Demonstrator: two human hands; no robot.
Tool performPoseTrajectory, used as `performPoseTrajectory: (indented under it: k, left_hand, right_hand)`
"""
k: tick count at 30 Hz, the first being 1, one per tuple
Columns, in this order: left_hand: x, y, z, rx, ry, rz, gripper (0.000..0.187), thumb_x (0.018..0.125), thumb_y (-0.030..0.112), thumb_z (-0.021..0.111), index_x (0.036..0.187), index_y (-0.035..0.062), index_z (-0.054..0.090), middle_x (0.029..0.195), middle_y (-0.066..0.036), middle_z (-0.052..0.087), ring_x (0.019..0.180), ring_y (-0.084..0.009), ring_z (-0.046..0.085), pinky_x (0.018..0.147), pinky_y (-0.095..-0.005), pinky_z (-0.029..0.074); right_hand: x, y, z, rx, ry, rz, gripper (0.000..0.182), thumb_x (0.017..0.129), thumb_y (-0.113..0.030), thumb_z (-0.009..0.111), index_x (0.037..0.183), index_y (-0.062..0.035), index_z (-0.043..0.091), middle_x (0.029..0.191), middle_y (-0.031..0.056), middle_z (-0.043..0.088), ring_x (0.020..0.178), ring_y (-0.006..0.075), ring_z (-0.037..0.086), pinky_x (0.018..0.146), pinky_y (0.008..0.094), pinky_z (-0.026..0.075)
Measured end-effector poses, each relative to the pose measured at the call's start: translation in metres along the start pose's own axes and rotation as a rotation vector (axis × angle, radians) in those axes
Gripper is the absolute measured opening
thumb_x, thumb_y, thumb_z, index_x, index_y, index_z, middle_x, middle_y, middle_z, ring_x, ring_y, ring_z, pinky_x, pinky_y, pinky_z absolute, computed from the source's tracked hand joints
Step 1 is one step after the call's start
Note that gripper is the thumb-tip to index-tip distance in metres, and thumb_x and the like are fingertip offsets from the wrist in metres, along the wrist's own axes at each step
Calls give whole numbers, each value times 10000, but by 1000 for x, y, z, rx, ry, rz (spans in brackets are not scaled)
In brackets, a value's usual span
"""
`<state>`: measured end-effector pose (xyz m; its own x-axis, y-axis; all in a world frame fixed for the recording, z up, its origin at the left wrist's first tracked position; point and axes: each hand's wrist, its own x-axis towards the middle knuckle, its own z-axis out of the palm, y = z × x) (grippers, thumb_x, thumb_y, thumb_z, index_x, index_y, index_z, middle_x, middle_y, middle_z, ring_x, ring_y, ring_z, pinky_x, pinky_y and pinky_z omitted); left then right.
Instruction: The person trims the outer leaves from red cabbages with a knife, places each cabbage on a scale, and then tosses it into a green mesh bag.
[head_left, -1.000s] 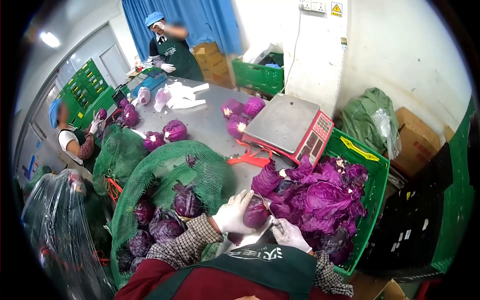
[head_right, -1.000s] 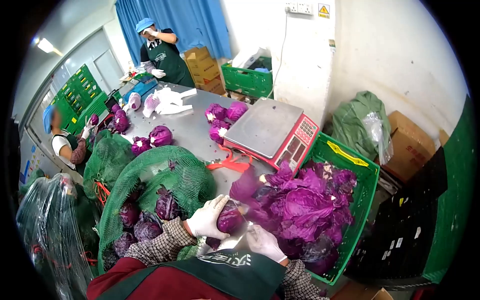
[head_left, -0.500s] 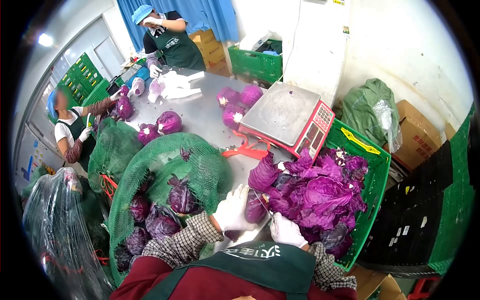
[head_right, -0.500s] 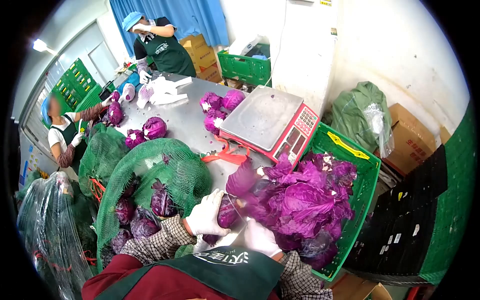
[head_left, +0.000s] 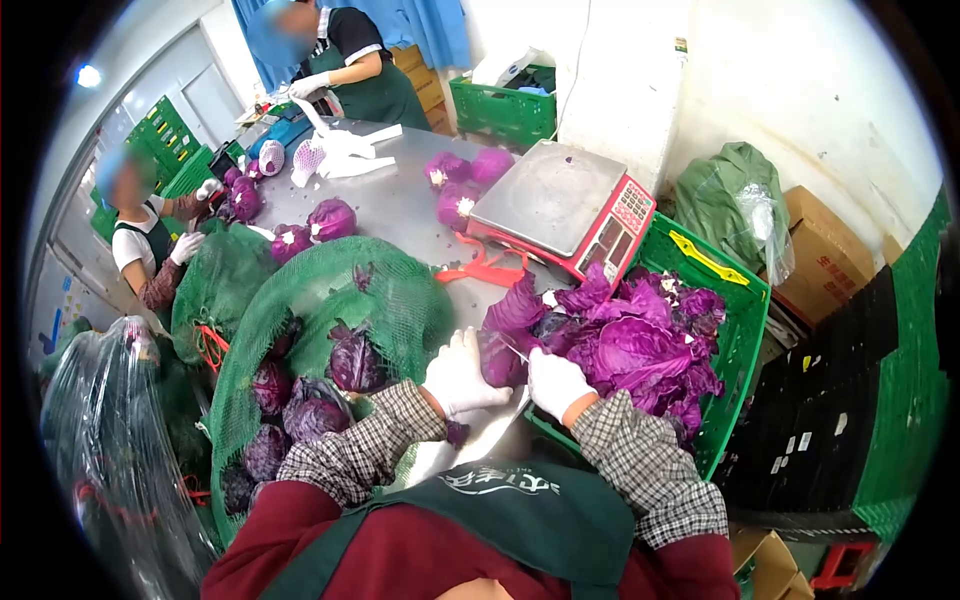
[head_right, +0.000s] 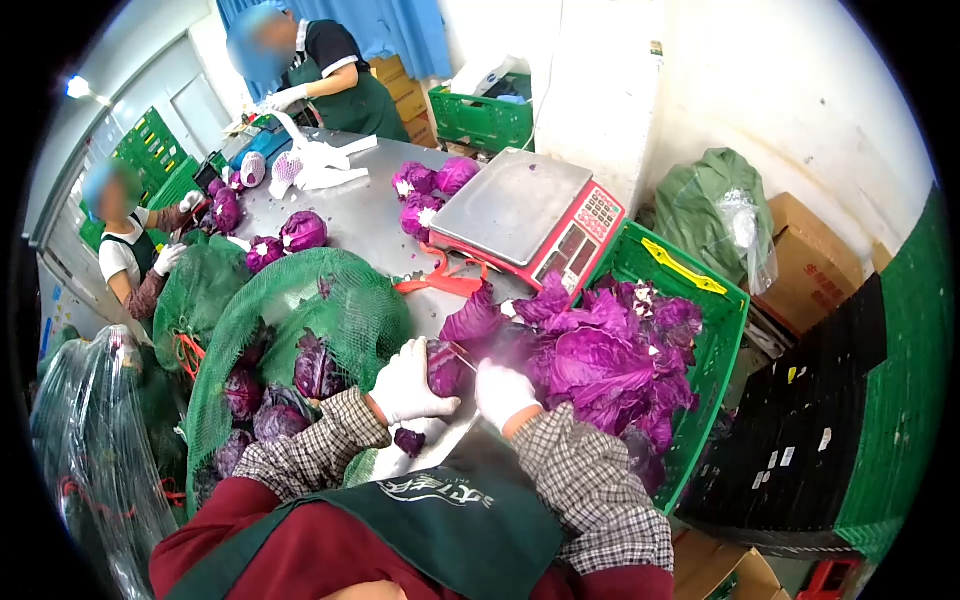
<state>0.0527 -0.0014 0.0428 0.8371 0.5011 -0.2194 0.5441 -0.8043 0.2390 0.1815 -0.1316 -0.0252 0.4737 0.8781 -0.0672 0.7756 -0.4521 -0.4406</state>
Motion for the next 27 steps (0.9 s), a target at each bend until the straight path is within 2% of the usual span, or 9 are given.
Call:
performPoseTrajectory:
  k: [6,8,10,12,13,16,17,21,27]
  left_hand:
    - [-37,16,8,34,140,148,1130,599,460,772,1439,-85,248,1445,-347,297,1316,-513,347,1075,-496,385]
    - [-41,-15,19,-215,203,90,1142,593,478,779,1431,-96,255,1444,-336,305,1330,-472,352,1101,-455,363]
    - [-47,-32,24,-298,232,102,1175,581,488,803,1427,-111,251,1451,-334,299,1360,-428,335,1126,-417,332]
    - [-50,-39,37,-332,296,162,1185,582,477,814,1431,-115,239,1454,-338,294,1371,-421,324,1136,-411,316]
    - [-50,-36,41,-320,306,163,1219,585,477,828,1454,-103,201,1475,-338,256,1392,-426,286,1158,-413,270]
    - [-40,-35,58,-507,415,249,1305,575,497,857,1480,-86,119,1507,-321,187,1417,-436,218,1170,-439,226]
    - [-39,-33,55,-458,403,287,1314,574,502,863,1482,-82,114,1501,-316,201,1420,-428,212,1169,-439,229]
    - [-25,-19,15,-280,278,231,1302,584,548,852,1485,-66,140,1411,-302,326,1320,-423,337,1104,-457,338]
    - [-19,-7,26,-213,241,202,1182,649,568,775,1447,-109,225,1439,-337,303,1351,-459,308,1124,-476,302]
  right_hand:
    - [-14,-1,3,27,-17,-31,237,887,-169,499,1017,17,567,864,230,680,786,388,677,683,479,535]
    - [-24,15,31,289,102,-19,239,904,-178,532,1076,-13,554,826,196,676,747,341,684,673,456,530]
    - [-19,23,77,920,186,-59,225,935,-183,572,1104,-36,546,716,49,581,636,173,598,608,318,506]
    - [-38,-9,17,1313,-227,194,209,933,-175,573,1079,-27,557,754,36,571,651,160,590,612,288,498]
    - [-27,-18,24,905,-19,104,272,929,-168,574,1143,-3,555,829,77,606,685,176,609,635,305,512]
    - [-37,-19,6,827,272,-61,344,922,-160,572,1212,22,538,924,147,648,746,249,652,687,346,532]
    - [-35,-14,12,717,411,-177,428,915,-147,567,1294,39,499,1079,225,641,922,324,664,813,379,534]
    - [-37,-4,17,604,361,-234,469,917,-173,561,1326,44,489,1328,267,526,1222,347,545,1013,371,460]
    - [-34,-5,17,582,298,-310,483,995,-182,471,1395,71,374,1381,267,457,1258,386,484,1073,397,392]
